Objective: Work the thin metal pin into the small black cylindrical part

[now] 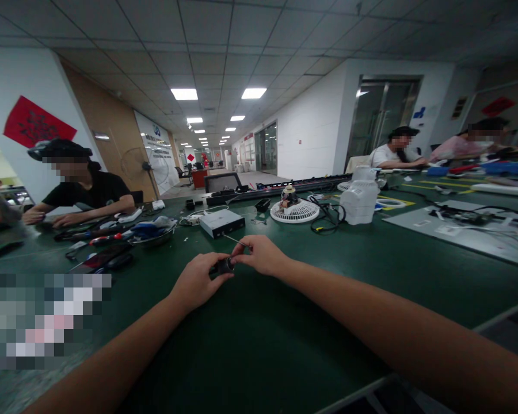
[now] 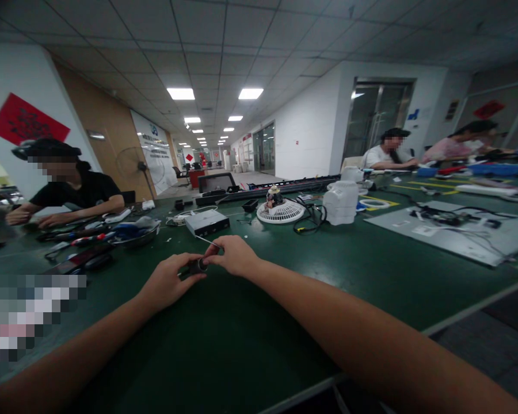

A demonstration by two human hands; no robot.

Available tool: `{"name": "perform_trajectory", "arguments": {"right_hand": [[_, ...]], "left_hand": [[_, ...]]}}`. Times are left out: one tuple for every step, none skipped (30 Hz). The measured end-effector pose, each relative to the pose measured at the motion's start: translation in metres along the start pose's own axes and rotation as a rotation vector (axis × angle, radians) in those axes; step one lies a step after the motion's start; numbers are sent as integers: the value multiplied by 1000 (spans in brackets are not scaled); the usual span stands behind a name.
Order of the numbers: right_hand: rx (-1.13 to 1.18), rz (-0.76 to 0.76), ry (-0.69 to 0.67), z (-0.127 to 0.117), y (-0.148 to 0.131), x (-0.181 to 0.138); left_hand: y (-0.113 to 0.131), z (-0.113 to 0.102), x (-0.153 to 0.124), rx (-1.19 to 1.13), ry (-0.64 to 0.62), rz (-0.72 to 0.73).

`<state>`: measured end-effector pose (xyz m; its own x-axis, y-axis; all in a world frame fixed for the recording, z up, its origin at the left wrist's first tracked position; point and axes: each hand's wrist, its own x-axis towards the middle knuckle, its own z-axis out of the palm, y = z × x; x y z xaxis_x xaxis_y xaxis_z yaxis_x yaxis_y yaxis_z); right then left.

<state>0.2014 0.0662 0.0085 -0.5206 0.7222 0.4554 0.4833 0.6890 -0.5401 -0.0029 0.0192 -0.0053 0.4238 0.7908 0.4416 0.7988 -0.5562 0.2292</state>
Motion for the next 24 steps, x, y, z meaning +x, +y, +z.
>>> {"name": "perform_trajectory", "arguments": {"right_hand": [[15, 23, -29, -1, 1, 0], [30, 38, -57, -1, 2, 0], [48, 47, -82, -1, 4, 0], [68, 52, -109, -2, 5, 0], [91, 51, -140, -2, 6, 1], [114, 46, -177, -2, 8, 1], [135, 40, -218, -1, 9, 1], [148, 37, -255, -1, 10, 1], [153, 39, -276, 0, 10, 1], [148, 45, -276, 1, 11, 1], [140, 58, -255, 2, 11, 2], [131, 74, -222, 2, 11, 2], [124, 94, -183, 3, 11, 2], [121, 116, -146, 3, 12, 2], [121, 140, -119, 3, 13, 2], [124, 160, -105, 3, 14, 2], [127, 169, -103, 3, 15, 2], [128, 162, -108, 3, 16, 1], [129, 142, -123, 3, 18, 1], [132, 110, -142, 3, 19, 0], [138, 74, -158, 4, 19, -1], [141, 42, -167, 5, 19, -2], [139, 19, -166, 6, 18, -3], [125, 5, -158, 7, 16, -4]], "left_hand": [[0, 0, 0, 0, -6, 4], [-1, 0, 0, 1, -9, 9], [-1, 0, 0, 1, -9, 14], [-1, 0, 0, 1, -7, 20], [-1, 0, 0, 2, -6, 25], [-1, 0, 0, 3, -5, 31], [0, 0, 0, 6, -7, 36], [0, 1, 0, 10, -10, 38], [0, 1, 0, 14, -15, 39], [0, 1, 0, 18, -19, 38], [0, 1, 0, 21, -21, 36], [0, 1, 0, 21, -19, 36], [0, 1, 0, 21, -17, 36], [-1, 1, 0, 18, -15, 40], [-1, 1, -1, 14, -16, 47], [-1, 1, -1, 10, -18, 55], [-1, 1, -1, 6, -21, 61], [0, 0, -1, 4, -27, 65], [0, 0, -1, 2, -36, 69], [1, -1, -1, 2, -47, 73], [2, -1, -2, 2, -57, 79], [2, -1, -2, 2, -63, 88], [2, -2, -2, 3, -64, 98], [2, -2, -2, 4, -63, 107]]}}
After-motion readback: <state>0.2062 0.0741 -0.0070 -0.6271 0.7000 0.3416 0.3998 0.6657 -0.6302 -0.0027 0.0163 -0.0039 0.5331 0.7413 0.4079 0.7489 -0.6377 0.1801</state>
